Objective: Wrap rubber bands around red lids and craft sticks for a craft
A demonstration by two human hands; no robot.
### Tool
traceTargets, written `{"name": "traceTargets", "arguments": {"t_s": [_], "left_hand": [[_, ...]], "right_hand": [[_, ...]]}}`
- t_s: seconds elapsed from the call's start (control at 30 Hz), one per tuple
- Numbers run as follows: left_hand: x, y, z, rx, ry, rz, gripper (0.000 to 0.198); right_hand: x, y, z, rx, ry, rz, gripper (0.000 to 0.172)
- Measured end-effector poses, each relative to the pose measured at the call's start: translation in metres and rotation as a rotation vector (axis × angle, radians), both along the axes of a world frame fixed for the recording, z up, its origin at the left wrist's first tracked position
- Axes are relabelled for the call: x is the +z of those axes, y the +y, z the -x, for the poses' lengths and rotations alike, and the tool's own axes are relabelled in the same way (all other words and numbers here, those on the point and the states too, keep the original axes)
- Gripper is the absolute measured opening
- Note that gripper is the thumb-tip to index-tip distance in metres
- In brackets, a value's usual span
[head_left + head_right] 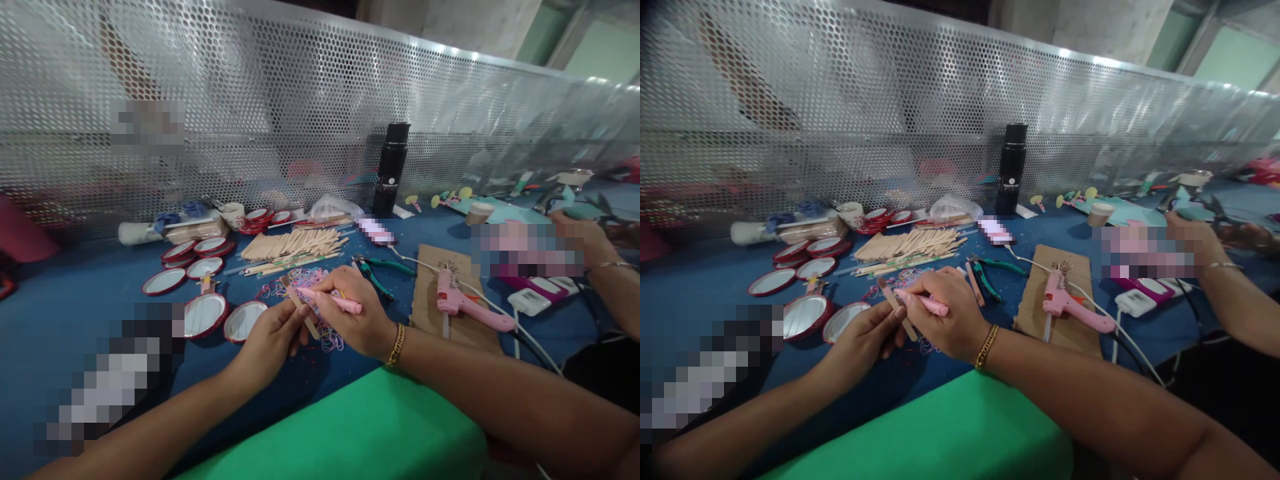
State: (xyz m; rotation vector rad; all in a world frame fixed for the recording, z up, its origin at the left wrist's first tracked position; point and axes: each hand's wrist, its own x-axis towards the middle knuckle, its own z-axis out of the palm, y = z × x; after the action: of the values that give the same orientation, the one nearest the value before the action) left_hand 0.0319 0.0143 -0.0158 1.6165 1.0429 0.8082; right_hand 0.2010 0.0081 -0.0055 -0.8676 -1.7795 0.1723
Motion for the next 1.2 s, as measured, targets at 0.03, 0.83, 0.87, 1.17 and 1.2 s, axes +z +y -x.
{"name": "traceTargets", "arguments": {"t_s": [0.03, 0.83, 0.87, 1.17, 1.2], "left_hand": [[0.0002, 0.0001, -0.0001, 0.001, -0.001, 0.002, 0.04], [0.0015, -0.0011, 0.0001, 0.001, -0.001, -0.006, 0.041], [0.0015, -0.0011, 0.0, 0.003, 0.004, -0.007, 0.041], [0.0018, -0.0025, -0.0003, 0.027, -0.039, 0.02, 0.043], [0.002, -0.0027, -0.0003, 0.033, -0.044, 0.02, 0.043]], "right_hand": [[0.0002, -0.0004, 0.0, 0.004, -0.001, -0.003, 0.013], [0.0008, -0.0016, 0.0, 0.018, -0.044, 0.017, 0.012], [0.0011, -0.0011, -0.0002, 0.01, -0.037, 0.017, 0.013], [0.0039, -0.0026, -0.0003, 0.036, -0.036, 0.045, 0.014], [0.0037, -0.0027, -0.0004, 0.054, -0.034, 0.043, 0.015]]}}
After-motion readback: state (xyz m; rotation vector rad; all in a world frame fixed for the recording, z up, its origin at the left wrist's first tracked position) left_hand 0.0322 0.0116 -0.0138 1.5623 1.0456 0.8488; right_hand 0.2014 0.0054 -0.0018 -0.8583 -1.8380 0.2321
